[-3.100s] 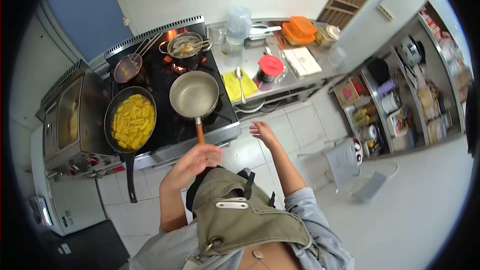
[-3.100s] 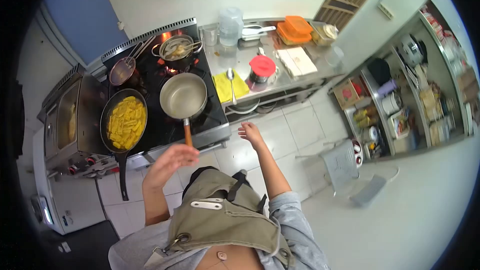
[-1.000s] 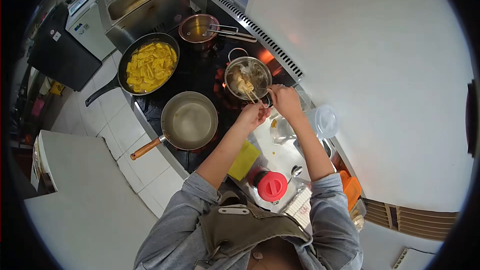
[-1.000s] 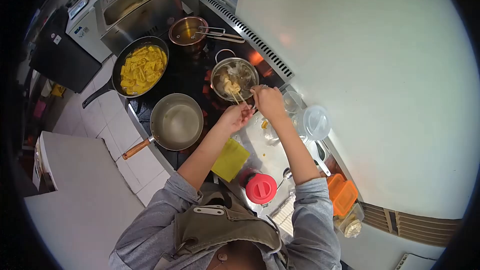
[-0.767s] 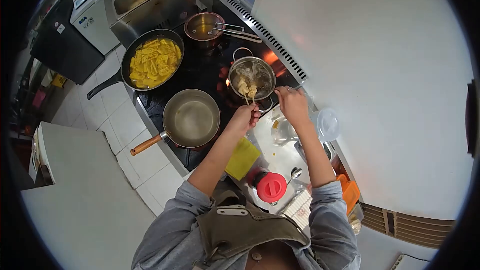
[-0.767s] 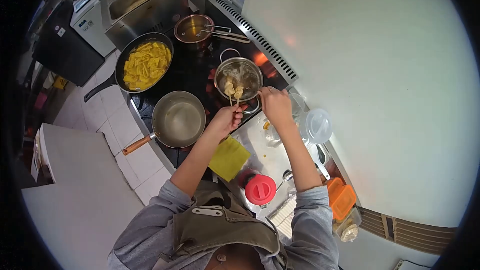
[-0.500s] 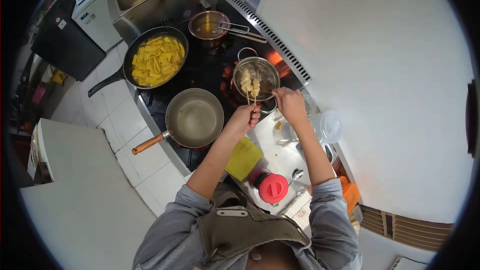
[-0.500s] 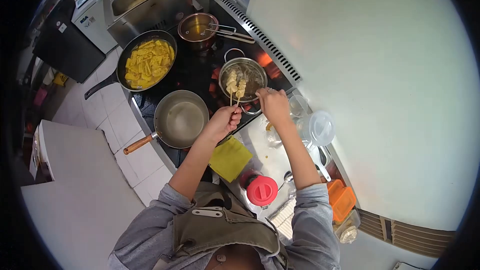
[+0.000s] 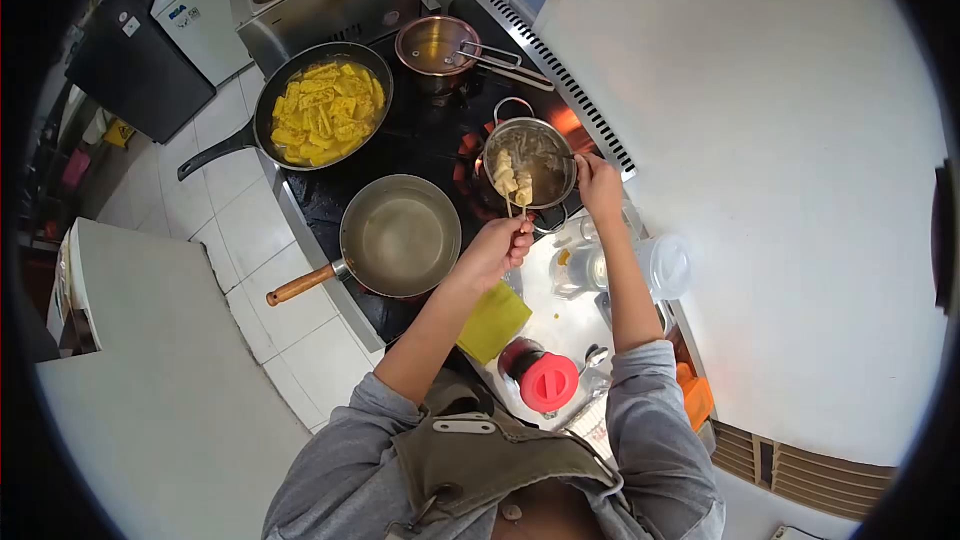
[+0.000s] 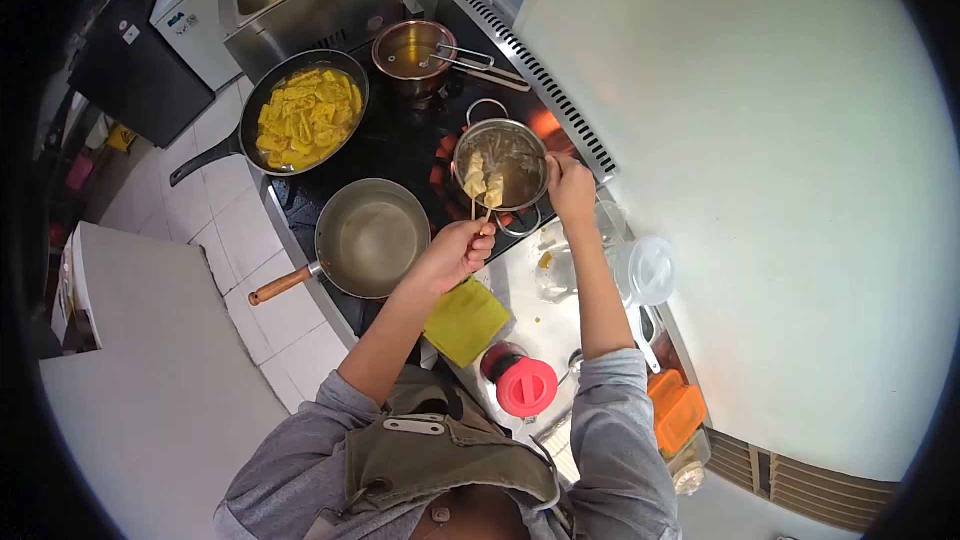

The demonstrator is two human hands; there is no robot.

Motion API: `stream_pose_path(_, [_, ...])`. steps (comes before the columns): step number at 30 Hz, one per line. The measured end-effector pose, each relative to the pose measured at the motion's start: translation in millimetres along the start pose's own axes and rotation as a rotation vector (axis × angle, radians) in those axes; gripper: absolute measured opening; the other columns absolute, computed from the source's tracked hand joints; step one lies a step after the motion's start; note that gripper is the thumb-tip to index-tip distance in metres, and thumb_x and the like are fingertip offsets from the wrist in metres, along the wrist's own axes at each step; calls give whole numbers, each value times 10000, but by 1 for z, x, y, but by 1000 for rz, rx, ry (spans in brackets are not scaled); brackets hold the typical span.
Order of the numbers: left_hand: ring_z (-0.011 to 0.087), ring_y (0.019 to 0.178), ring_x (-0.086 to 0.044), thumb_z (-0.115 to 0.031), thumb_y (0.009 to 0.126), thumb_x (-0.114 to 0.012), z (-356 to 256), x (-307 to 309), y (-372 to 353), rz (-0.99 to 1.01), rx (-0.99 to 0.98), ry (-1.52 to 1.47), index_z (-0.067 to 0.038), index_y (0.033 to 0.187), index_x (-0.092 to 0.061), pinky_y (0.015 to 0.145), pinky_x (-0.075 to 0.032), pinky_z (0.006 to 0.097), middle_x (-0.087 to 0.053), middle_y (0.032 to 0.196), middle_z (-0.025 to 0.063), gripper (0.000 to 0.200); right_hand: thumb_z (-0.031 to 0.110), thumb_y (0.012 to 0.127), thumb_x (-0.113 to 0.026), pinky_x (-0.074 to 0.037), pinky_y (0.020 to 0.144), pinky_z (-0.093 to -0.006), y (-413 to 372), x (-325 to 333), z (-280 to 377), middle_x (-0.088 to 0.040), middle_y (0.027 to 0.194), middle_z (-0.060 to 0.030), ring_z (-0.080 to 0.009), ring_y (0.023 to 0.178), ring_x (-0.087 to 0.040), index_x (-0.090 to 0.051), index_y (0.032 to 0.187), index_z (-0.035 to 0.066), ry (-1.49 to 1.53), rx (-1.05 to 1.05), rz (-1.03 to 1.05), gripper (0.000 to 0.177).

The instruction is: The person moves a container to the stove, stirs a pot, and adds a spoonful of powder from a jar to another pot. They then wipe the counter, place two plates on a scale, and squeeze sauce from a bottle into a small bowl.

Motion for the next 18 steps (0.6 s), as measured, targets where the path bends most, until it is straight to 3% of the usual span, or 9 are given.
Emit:
stream_pose_path(4, [31,505,-312,-215,941,-346,4,-5,-1,-6,14,5,-124,772,-450,458,-259,175,-366,606,-70,218,179,841,-553,-483,632,-393,2,-8,2,-628,785,-188,-341,698,-611,-665,870,37,81,-11,25,183])
stream_pose_path(7, [33,503,-314,-212,939,-345,6,-11,-3,6,21,-30,-123,771,-449,459,-262,174,-366,608,-69,217,183,839,-557,-484,649,-384,2,-6,11,-625,791,-191,-340,716,-612,-664,886,33,97,-110,189,190])
stream_pose_path(12, [33,516,-324,-206,940,-364,12,-20,-1,66,46,-91,-111,785,-445,454,-269,165,-361,623,-60,199,183,833,-562,-483,669,-377,3,0,16,-623,805,-196,-350,734,-607,-662,892,25,108,133,226,196])
stream_pose_path(18, [32,521,-335,-212,938,-373,10,-26,-1,71,58,-91,-102,799,-458,457,-275,164,-370,626,-58,197,209,833,-561,-479,654,-391,11,4,14,-627,805,-183,-348,727,-604,-663,861,30,24,188,261,208])
Point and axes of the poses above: each hand's wrist, its own y-axis towards the middle knuckle, its own x-axis out of the back of the hand, z = x × y, the point moved 1 cm from there along y, towards the middle knuckle
